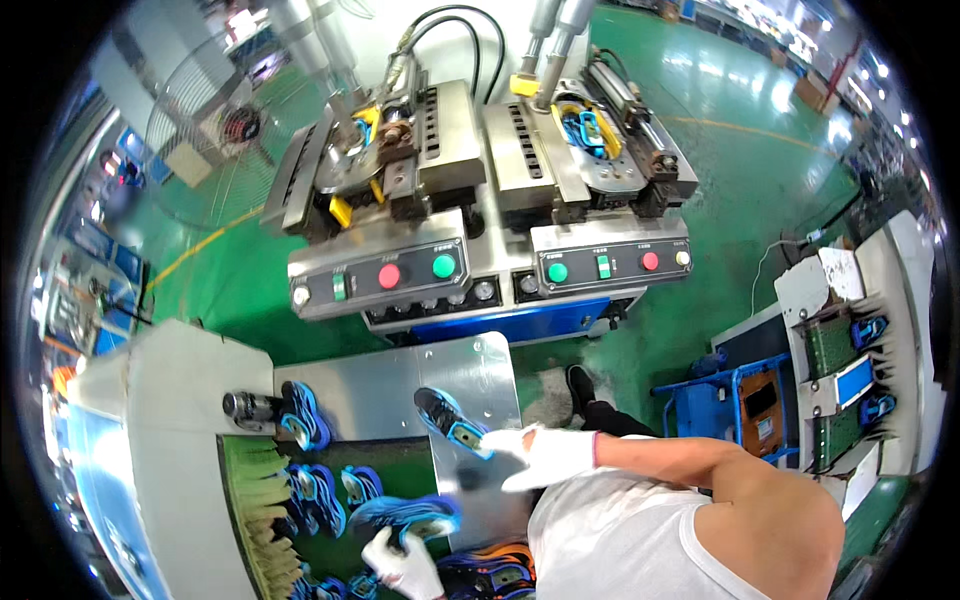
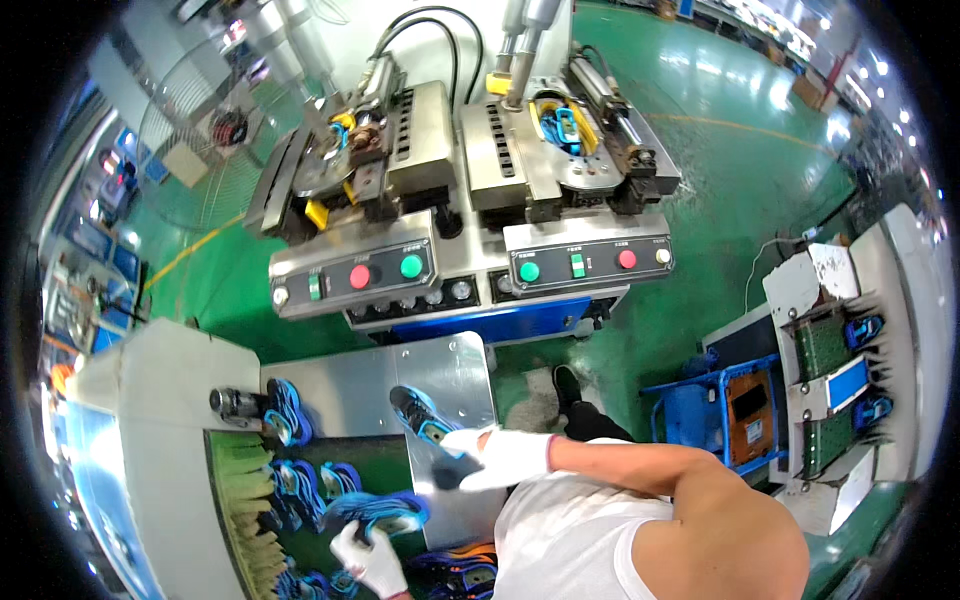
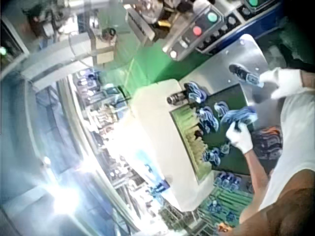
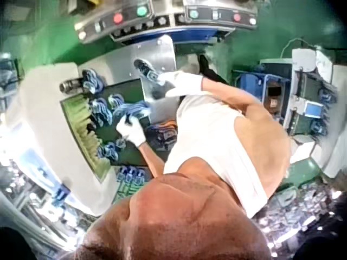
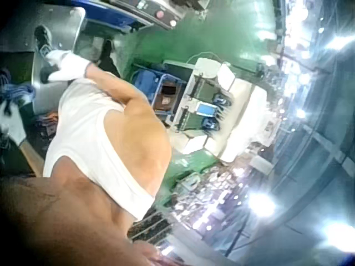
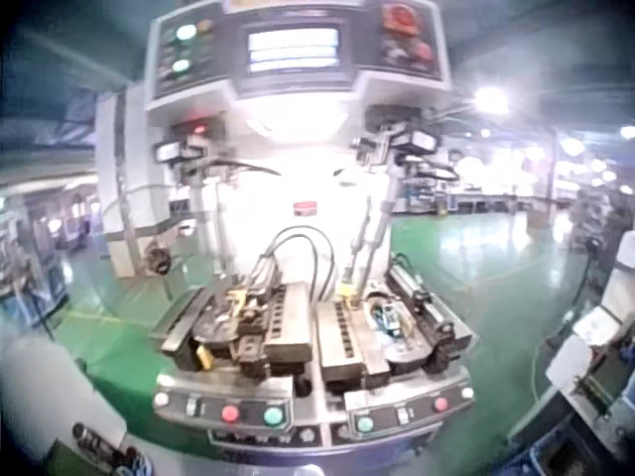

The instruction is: The person picks up shoes from a conveyor belt, places them into a lasting or shaping machine, operates the machine using control buttons, and then moves the shoes back to the conveyor or a collection area.

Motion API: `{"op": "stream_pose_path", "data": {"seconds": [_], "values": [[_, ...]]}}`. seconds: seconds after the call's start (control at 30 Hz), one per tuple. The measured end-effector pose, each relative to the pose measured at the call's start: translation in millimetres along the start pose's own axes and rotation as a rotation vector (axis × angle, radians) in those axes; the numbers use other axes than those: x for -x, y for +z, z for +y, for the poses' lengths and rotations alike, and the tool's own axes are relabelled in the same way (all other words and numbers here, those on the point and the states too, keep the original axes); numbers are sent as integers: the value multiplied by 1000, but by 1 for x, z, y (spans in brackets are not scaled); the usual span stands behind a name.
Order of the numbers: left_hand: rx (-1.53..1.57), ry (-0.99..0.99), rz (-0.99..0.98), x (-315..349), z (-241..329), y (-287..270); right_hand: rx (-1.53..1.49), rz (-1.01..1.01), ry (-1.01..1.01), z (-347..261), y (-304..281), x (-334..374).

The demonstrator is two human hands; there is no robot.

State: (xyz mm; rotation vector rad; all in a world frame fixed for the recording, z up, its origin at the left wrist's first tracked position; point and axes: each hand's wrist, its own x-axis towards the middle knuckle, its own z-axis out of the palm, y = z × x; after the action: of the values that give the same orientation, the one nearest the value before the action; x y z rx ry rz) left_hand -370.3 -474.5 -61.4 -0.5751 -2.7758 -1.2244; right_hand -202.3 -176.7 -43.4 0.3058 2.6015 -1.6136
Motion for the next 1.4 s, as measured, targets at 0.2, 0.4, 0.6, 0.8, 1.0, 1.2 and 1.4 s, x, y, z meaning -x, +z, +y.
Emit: {"op": "stream_pose_path", "data": {"seconds": [0.2,0.4,0.6,0.8,1.0,1.2,1.4], "values": [[126,714,-340,-63,209,148,54,459,-8,30,-53,-43],[321,1088,-483,-77,413,259,-431,669,3,101,-219,64],[542,780,-537,-106,517,402,-1061,919,142,131,-241,215],[143,330,-628,-158,547,573,-1468,1272,22,153,-226,241],[0,659,-417,-171,572,691,-1313,1392,411,116,-235,269],[213,289,-828,-208,592,685,-1351,1412,401,115,-223,253],[635,149,-901,-225,562,552,-1224,1474,330,118,-225,229]]}}
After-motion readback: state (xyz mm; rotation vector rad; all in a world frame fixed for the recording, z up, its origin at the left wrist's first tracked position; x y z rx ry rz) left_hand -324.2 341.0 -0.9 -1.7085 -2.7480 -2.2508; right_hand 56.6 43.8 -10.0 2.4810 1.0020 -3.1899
